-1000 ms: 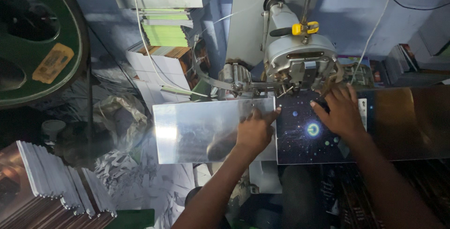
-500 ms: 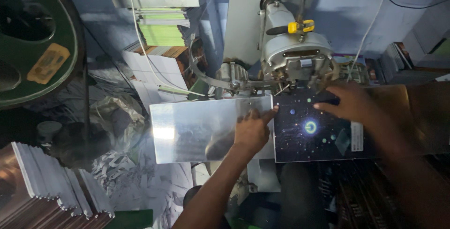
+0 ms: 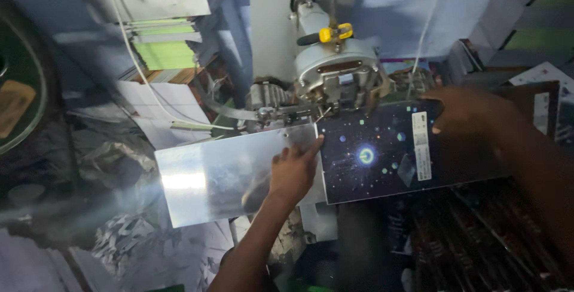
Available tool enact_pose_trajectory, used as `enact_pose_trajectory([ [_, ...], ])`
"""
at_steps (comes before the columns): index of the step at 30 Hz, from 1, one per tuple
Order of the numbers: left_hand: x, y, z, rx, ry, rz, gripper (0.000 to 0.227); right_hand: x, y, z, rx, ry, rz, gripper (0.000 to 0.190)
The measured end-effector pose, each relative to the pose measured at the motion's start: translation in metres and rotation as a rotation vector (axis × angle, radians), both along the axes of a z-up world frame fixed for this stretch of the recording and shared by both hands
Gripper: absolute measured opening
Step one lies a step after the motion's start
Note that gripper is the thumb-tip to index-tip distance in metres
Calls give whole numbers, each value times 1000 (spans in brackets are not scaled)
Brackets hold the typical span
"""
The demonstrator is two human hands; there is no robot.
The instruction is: The person repeatedly picks up a printed booklet, places it into a binding machine, and secures it with a wire. The finished booklets are stacked on the right side of the machine. The process is repeated multiple times throughout the clip.
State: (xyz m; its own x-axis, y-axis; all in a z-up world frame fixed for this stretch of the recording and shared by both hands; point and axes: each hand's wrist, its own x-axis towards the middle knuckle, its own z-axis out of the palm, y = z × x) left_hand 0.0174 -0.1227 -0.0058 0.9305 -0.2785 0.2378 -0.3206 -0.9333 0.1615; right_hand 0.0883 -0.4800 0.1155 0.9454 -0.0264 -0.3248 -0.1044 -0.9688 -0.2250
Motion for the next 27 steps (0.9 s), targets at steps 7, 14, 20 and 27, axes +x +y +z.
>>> enact_pose_trajectory([
  [7, -1, 0, 4, 11, -24, -23, 68, 24, -53, -27, -75, -224, 274, 78],
  [14, 0, 1, -2, -14, -74, -53, 67, 13, -110, -42, -146, -317, 272, 66],
  [20, -1, 2, 0, -70, -111, -102, 68, -13, -172, -51, -303, -455, 266, 68],
  [27, -1, -6, 5, 32, -89, -51, 67, -71, -244, -75, -382, -116, -152, 56],
])
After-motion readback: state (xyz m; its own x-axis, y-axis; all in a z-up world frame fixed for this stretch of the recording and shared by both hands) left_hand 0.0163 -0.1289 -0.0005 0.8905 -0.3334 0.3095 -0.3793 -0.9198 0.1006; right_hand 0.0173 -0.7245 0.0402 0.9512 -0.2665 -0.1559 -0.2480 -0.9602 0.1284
